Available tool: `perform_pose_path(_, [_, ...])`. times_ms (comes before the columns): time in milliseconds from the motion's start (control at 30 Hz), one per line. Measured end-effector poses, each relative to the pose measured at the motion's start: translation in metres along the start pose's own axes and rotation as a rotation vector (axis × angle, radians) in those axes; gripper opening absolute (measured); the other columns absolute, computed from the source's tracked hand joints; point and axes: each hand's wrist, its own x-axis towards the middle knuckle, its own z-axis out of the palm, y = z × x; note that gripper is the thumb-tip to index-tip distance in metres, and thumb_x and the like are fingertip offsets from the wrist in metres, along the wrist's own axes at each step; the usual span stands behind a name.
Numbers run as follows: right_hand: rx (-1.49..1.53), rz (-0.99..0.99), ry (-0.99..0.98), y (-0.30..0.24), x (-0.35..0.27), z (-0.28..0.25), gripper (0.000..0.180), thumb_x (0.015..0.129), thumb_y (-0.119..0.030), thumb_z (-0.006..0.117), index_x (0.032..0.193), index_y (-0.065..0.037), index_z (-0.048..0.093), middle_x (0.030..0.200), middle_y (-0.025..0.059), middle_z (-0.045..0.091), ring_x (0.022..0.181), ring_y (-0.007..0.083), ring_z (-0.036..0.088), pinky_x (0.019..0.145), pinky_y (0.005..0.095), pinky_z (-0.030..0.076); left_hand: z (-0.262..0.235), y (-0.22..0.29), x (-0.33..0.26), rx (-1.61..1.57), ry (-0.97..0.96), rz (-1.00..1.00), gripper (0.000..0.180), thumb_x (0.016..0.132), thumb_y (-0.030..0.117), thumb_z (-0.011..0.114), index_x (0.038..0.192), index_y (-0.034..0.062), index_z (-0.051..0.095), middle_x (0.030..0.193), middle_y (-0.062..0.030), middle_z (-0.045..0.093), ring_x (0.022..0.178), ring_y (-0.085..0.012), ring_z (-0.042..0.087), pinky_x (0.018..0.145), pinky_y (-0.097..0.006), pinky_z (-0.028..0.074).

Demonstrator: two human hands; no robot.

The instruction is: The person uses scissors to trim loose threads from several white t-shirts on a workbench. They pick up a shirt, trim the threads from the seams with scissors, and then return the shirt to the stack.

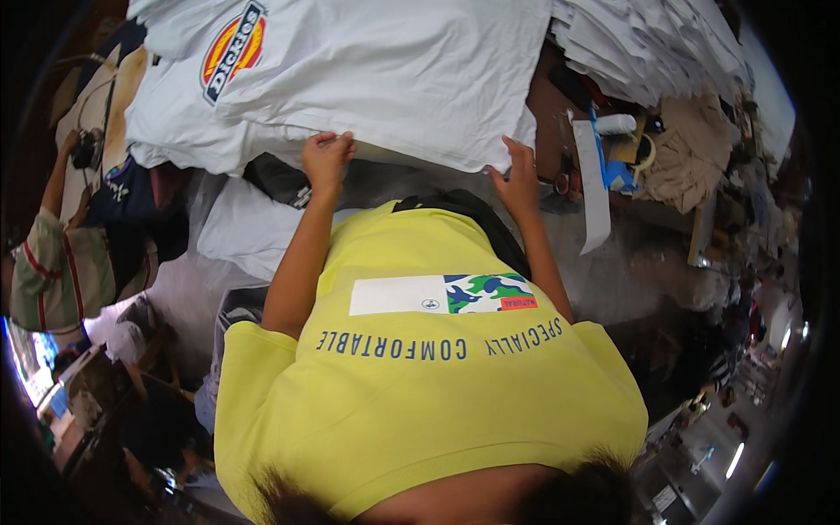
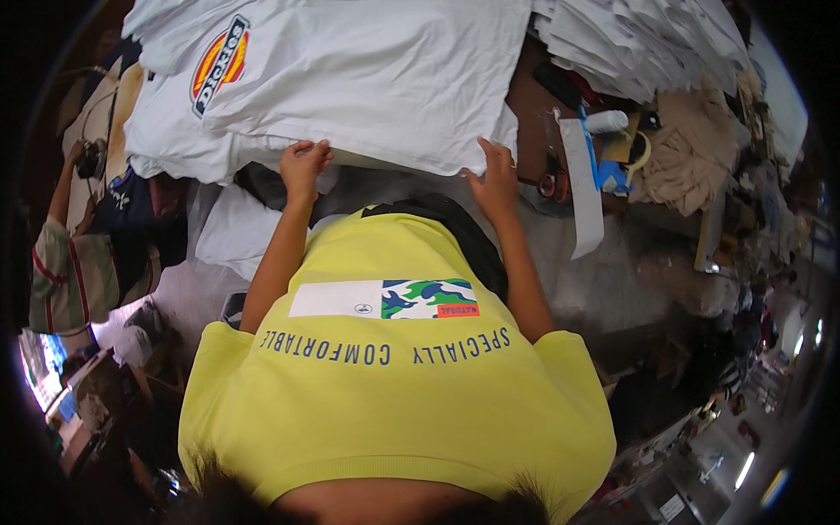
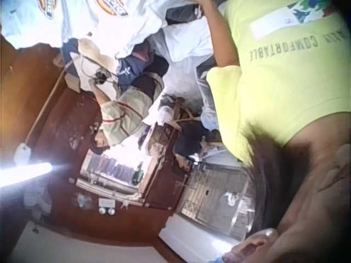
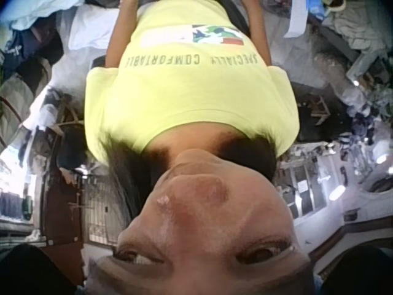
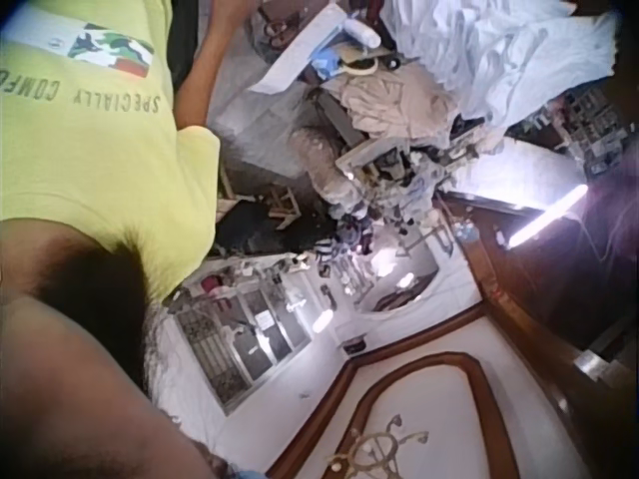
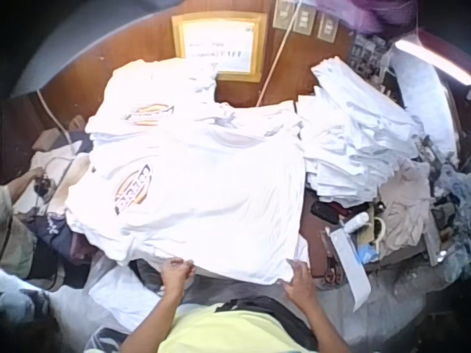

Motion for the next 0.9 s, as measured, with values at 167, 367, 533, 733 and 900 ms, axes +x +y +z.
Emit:
perform_pose_path(167, [0.038, -0.074, 0.013, 0.001, -0.002, 0.003, 0.054, 0.058, 0.008, 0.051, 0.108, -0.011, 0.053, 0.098, 0.0115, 0.047, 0.093, 0.0295, 0.050, 0.078, 0.0376, 0.043, 0.003, 0.006, -0.006, -0.032, 0.008, 0.043, 0.035, 0.075, 0.008, 0.068, 0.099, -0.0058, 0.048, 0.079, -0.0126, 0.062, 0.063, -0.0153, 0.062, 0.055, -0.021, 0.051])
perform_pose_path(367, [0.001, -0.506, 0.264, -0.018, 0.000, -0.018, 0.044, 0.055, 0.010, 0.053, 0.095, -0.008, 0.058, 0.084, 0.0087, 0.047, 0.074, 0.0243, 0.050, 0.063, 0.0341, 0.042, 0.005, 0.013, -0.003, -0.100, -0.018, -0.137, 0.023, 0.076, 0.015, 0.069, 0.084, -0.0027, 0.057, 0.077, -0.0098, 0.061, 0.066, -0.0146, 0.062, 0.056, -0.019, 0.051])
perform_pose_path(533, [0.036, -0.488, 0.483, -0.031, 0.011, -0.025, 0.042, 0.055, 0.012, 0.054, 0.092, -0.009, 0.058, 0.082, 0.0074, 0.045, 0.070, 0.0222, 0.047, 0.059, 0.0327, 0.039, 0.014, 0.007, 0.000, -0.201, 0.000, -0.177, 0.021, 0.075, 0.011, 0.068, 0.085, -0.0011, 0.054, 0.077, -0.0095, 0.061, 0.066, -0.0152, 0.062, 0.057, -0.019, 0.051])
perform_pose_path(733, [-0.098, -0.401, 0.426, -0.018, 0.010, -0.025, 0.042, 0.057, 0.013, 0.055, 0.093, -0.009, 0.059, 0.083, 0.0060, 0.045, 0.071, 0.0227, 0.048, 0.061, 0.0332, 0.040, 0.019, 0.050, -0.009, -0.061, 0.038, 0.251, 0.021, 0.074, 0.005, 0.067, 0.085, 0.0026, 0.049, 0.072, -0.0061, 0.058, 0.062, -0.0143, 0.060, 0.055, -0.020, 0.046])
perform_pose_path(900, [-0.191, -0.524, 0.187, -0.034, 0.009, -0.034, 0.033, 0.063, 0.004, 0.059, 0.093, -0.009, 0.059, 0.086, 0.0056, 0.049, 0.077, 0.0242, 0.051, 0.069, 0.0340, 0.041, 0.017, 0.147, 0.010, 0.521, 0.148, 0.816, 0.015, 0.073, 0.004, 0.067, 0.075, 0.0022, 0.052, 0.067, -0.0031, 0.057, 0.059, -0.0077, 0.056, 0.055, -0.019, 0.043])
